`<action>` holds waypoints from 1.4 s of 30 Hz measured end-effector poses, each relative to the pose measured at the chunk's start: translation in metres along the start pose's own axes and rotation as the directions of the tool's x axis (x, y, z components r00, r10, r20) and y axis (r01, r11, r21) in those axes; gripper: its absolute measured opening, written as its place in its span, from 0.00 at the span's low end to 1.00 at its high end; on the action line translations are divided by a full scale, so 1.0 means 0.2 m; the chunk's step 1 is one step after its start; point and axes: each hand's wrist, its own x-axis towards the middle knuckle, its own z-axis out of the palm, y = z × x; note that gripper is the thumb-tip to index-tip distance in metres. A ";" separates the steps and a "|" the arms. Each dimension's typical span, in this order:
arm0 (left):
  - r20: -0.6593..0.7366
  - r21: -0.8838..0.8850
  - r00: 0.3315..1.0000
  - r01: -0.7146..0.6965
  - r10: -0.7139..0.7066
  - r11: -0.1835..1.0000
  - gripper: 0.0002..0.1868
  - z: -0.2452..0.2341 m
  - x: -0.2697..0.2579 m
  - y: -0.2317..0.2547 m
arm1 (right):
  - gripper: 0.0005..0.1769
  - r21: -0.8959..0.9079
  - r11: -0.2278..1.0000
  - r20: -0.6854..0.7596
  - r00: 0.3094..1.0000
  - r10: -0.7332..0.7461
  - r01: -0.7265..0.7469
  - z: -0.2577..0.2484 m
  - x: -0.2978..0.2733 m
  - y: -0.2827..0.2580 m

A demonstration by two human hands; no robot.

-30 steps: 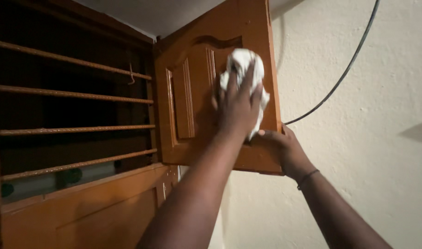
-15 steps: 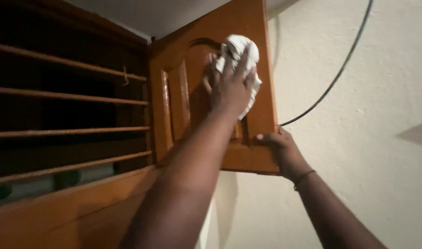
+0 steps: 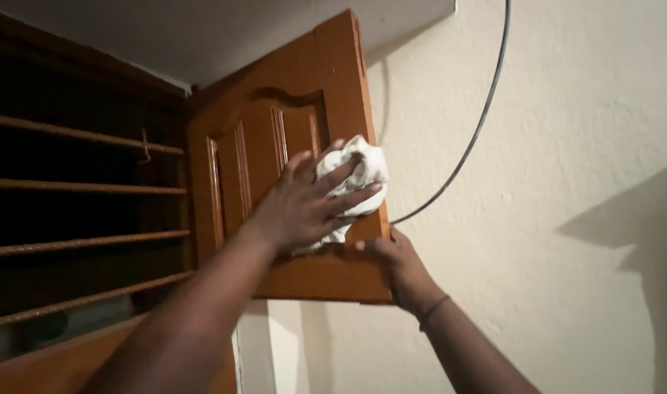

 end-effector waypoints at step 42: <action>0.080 -0.194 0.611 0.784 -0.787 0.589 0.30 -0.23 1.00 -0.62 | 0.42 -0.668 0.744 -0.206 0.966 -0.155 -0.023 0.26 0.26 -0.57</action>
